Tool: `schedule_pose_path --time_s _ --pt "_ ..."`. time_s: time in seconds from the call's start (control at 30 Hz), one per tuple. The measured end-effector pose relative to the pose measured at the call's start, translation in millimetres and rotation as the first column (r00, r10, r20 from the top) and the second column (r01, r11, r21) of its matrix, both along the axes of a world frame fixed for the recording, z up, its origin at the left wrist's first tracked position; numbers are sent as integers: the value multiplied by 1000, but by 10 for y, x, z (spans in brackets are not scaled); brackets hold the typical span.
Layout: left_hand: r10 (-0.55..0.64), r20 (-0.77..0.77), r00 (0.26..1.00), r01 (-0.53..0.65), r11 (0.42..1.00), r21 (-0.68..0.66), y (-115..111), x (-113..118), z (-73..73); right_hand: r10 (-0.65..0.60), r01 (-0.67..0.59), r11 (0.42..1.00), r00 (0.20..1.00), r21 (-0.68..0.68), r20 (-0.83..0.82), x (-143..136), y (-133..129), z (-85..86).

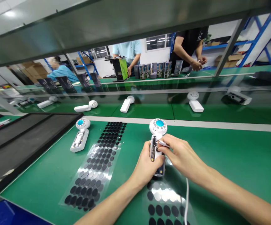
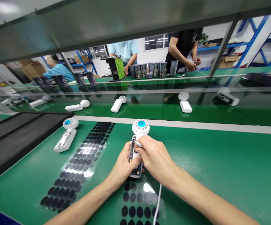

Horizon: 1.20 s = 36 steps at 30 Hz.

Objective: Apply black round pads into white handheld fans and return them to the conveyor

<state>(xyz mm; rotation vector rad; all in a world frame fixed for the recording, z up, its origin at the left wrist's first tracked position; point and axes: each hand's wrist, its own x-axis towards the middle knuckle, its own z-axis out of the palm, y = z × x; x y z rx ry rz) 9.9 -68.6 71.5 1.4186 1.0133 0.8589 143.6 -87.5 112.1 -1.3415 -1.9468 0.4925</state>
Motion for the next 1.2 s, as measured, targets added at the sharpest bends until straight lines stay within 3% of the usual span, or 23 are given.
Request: schedule_pose_path --time_s 0.37,0.6,0.83,1.2 --pt "11 36 999 -10 1000 -10 -18 0 11 -49 49 999 999 -1 -7 -16 -42 -31" --pt "42 54 998 -41 999 -10 -53 8 62 -80 82 994 996 70 -42 -65 -68 -60" --pt "7 184 983 -12 1000 26 -39 -47 24 -18 39 994 980 104 -199 -64 -118 -102" --pt "46 80 996 -52 995 80 -42 -77 63 50 -10 984 973 176 -225 -78 -177 -182"
